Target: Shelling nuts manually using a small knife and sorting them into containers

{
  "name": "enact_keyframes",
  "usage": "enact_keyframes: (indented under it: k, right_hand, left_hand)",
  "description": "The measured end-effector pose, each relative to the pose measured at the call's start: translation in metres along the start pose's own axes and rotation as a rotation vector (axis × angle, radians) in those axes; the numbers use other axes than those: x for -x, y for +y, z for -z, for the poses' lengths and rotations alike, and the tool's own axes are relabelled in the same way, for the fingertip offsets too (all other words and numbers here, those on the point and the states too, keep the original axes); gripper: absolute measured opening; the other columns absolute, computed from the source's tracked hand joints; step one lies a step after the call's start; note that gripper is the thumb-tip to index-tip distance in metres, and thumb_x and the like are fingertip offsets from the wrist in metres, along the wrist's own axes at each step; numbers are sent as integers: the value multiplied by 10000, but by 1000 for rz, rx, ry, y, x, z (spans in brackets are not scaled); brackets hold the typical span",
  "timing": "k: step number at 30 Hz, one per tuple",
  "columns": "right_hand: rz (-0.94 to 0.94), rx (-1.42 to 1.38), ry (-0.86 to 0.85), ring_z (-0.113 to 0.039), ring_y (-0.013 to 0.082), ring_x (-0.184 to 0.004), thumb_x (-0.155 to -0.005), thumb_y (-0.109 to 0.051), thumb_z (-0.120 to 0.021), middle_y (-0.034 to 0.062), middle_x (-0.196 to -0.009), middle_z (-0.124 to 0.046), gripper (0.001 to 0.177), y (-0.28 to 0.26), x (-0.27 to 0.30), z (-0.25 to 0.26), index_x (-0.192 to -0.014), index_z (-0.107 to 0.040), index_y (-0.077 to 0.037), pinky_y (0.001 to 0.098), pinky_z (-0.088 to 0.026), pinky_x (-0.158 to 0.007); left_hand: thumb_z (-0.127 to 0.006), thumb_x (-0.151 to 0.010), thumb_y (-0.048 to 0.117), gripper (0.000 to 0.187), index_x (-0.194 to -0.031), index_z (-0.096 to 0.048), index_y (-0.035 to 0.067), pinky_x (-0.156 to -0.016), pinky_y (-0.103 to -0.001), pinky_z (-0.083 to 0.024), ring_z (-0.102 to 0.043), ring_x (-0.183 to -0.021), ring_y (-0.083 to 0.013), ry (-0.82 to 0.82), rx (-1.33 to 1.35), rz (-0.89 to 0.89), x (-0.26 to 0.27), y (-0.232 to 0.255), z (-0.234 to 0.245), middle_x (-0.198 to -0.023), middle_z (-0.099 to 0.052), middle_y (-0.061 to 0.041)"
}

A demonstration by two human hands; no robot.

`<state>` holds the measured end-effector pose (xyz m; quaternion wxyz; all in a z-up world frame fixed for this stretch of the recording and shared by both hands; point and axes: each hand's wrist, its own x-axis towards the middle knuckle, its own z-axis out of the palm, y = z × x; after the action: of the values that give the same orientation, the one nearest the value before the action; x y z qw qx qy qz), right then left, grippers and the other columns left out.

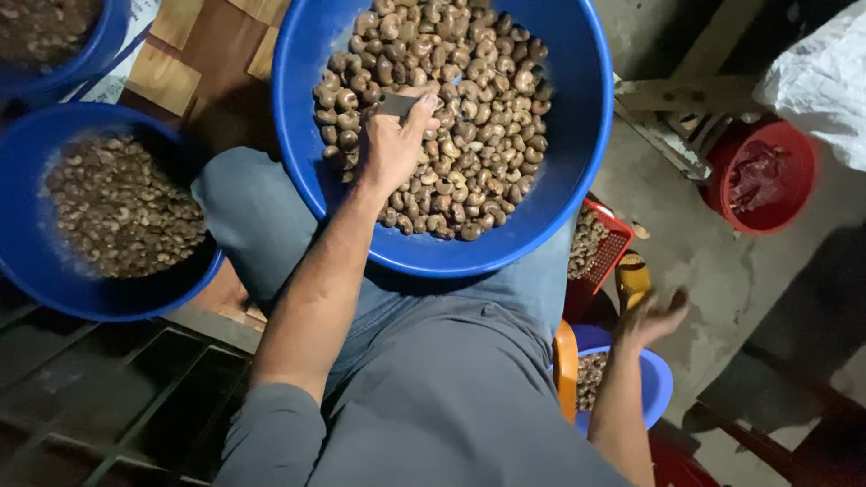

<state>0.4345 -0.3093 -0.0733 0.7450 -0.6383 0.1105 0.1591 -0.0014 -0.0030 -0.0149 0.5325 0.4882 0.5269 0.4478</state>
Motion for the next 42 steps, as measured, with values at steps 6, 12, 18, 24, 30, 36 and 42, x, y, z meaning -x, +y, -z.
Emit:
enact_keyframes:
  k: [6,12,18,24,30,36,42]
  right_hand:
    - [815,659,-771,-416,70,-590,-1138,-50,-610,-36,-745,-492,254,-34,146,-193,-1389,-571,-48,231,-394,-567]
    - [1172,982,-1572,-630,361,-1140,-977,-37,-562,167,-1265,-657,349,25,244,-306,-1314,-652,-47,440,-533,-965]
    - [1413,1427,-1488,-656,379,-1138,-982,-400,-707,127,-1149,-643,356,115,237,-318,-1251,-664,-170,502,-610,-820]
    - [1280,1405,-1499,-630,360,-1017,-875,-409,-735,105,-1092,-586,413,112,229,-318,-1140,-571,-138,502,-596,-748]
    - [-367,465,-1344,-768,238,-794,-974,-132,-570,177,-1060,-710,245,94,246,-325,-1201,-613,-52,385,-701,-723]
    - [-497,309,-1402,-792,226,-886,-986,-88,-601,178,-1094,-730,281,99,239,-326,-1252,-598,4,390,-698,-791]
    - [-399,315,-1439,-788,220,-901,-983,-102,-714,145,-1115,-728,333,96,245,-325,-1274,-603,13,356,-695,-806]
  left_hand:
    - [-545,-1054,204,318,-1275,-684,23,-590,-244,-672,-836,-898,-302,5,-46,-82,-2,-6,0,-1324,-699,-179]
    - [-603,-1007,274,281,-1154,-770,103,-628,-238,-633,-828,-784,-233,75,63,-53,-8,-16,0,-1036,-797,-94]
    - [-694,-981,321,239,-1106,-795,144,-684,-411,-658,-791,-853,-307,151,64,-18,-10,-19,-7,-938,-788,-189]
    - [-654,-1005,328,262,-1138,-773,137,-736,-430,-659,-797,-865,-288,91,-27,-31,-4,-2,-3,-922,-795,-151]
    - [-635,-1064,323,265,-1170,-780,129,-839,-502,-623,-746,-1017,-391,87,-16,-197,-3,11,7,-1042,-782,-192]
    - [-635,-1061,225,243,-1159,-756,39,-914,-526,-594,-727,-1059,-424,-16,36,-298,10,40,-3,-1047,-768,-240]
    - [-642,-1061,152,210,-1113,-754,-19,-982,-548,-538,-691,-1128,-433,18,-21,-452,-4,19,7,-1086,-753,-253]
